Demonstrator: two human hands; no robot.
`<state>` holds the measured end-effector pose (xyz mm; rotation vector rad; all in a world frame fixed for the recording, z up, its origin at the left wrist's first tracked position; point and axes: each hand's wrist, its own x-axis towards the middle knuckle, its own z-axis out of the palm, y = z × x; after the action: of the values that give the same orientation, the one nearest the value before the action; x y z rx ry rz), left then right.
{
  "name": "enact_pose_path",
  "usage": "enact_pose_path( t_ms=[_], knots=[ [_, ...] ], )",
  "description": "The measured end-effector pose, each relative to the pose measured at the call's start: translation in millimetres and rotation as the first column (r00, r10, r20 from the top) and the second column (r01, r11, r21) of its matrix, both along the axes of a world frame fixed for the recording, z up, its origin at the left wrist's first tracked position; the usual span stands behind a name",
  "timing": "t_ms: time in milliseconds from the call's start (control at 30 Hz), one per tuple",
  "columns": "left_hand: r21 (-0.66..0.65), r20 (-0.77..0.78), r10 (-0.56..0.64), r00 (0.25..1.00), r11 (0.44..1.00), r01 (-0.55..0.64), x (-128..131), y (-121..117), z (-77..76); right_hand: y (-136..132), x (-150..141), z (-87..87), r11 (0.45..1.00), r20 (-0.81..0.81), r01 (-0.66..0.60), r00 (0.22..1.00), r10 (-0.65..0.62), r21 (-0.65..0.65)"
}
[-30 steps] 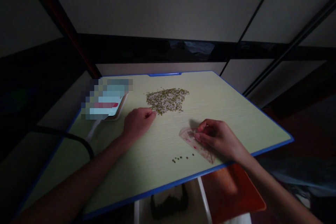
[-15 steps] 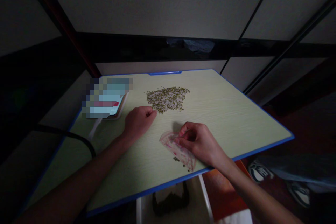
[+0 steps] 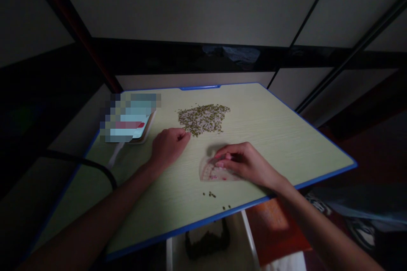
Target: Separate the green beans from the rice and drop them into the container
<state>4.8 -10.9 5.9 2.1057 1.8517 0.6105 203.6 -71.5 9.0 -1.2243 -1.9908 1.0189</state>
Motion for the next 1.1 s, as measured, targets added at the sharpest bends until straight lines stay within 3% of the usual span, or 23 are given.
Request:
enact_pose_path(
  t_ms=[533,1100],
  knots=[
    [0.020,-0.004,-0.015,1.000,1.000,0.015,0,2,-3.1,-21,-10,-2.9,0.987,0.010,-0.158,0.987,0.159,-0.018],
    [0.023,-0.001,-0.013,1.000,1.000,0.013,0,1,-1.0,-25,-10,-4.9,0.980,0.014,-0.200,0.980,0.200,-0.001]
  ],
)
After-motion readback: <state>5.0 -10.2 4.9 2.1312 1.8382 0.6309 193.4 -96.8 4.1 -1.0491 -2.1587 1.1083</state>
